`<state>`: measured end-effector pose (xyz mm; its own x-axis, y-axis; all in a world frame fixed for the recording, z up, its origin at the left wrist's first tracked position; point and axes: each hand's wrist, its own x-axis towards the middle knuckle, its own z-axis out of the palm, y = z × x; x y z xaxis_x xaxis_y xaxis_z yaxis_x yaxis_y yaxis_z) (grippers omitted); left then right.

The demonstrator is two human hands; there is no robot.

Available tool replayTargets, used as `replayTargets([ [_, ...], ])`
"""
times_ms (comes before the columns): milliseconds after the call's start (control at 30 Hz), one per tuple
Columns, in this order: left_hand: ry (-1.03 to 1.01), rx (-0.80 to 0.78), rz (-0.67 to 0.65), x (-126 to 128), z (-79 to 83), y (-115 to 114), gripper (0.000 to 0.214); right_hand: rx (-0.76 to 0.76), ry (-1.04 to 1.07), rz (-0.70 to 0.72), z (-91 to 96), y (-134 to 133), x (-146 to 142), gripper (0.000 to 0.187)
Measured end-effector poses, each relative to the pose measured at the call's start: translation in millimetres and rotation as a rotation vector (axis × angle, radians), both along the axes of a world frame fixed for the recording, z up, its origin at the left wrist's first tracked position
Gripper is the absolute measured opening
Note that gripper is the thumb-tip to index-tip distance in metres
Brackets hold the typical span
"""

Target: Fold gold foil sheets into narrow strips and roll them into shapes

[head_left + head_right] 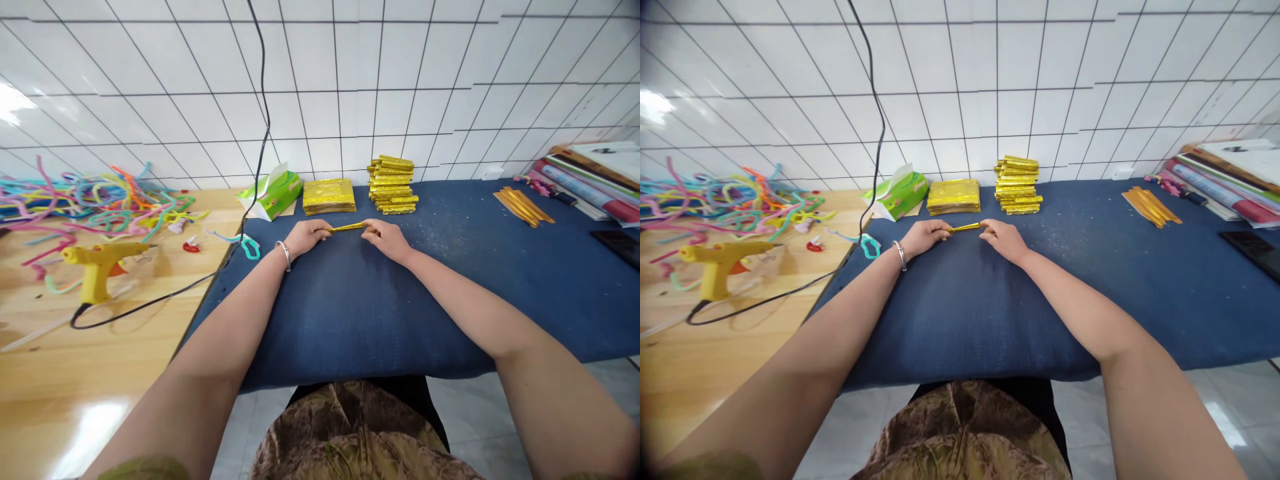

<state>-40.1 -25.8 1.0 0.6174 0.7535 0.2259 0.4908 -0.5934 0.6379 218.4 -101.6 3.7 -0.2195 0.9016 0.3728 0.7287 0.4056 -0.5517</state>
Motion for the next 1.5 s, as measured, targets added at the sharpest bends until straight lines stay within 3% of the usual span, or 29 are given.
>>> replayTargets([
  [167,0.035,0.018,-0.009,0,0.1,1,0.024,0.007,0.015,0.019,-1.3,-2,-1,0.040],
  [400,0.123,0.159,-0.061,3,-4.6,4,0.023,0.123,-0.160,0.049,-8.7,0,0,0.024],
  [533,0.156,0.251,-0.088,7,-7.6,4,0.024,0.129,-0.235,0.001,-10.0,-2,2,0.026],
  [700,0.254,0.448,-0.132,22,-7.4,-8,0.028,0.147,-0.318,0.000,-9.3,-3,1,0.027],
  [867,0.340,0.532,-0.025,35,-2.8,-24,0.025,0.209,-0.396,-0.016,-6.2,-3,-6,0.025],
  [1000,0.399,0.609,-0.016,45,3.8,-35,0.025,0.298,-0.452,0.021,-3.2,-5,-11,0.030],
  [1233,0.393,0.671,-0.049,52,6.7,-43,0.023,0.260,-0.637,0.018,-4.4,-8,-13,0.033],
  [1500,0.399,0.690,-0.077,49,6.0,-44,0.022,0.315,-0.669,0.064,0.0,-11,-16,0.032],
])
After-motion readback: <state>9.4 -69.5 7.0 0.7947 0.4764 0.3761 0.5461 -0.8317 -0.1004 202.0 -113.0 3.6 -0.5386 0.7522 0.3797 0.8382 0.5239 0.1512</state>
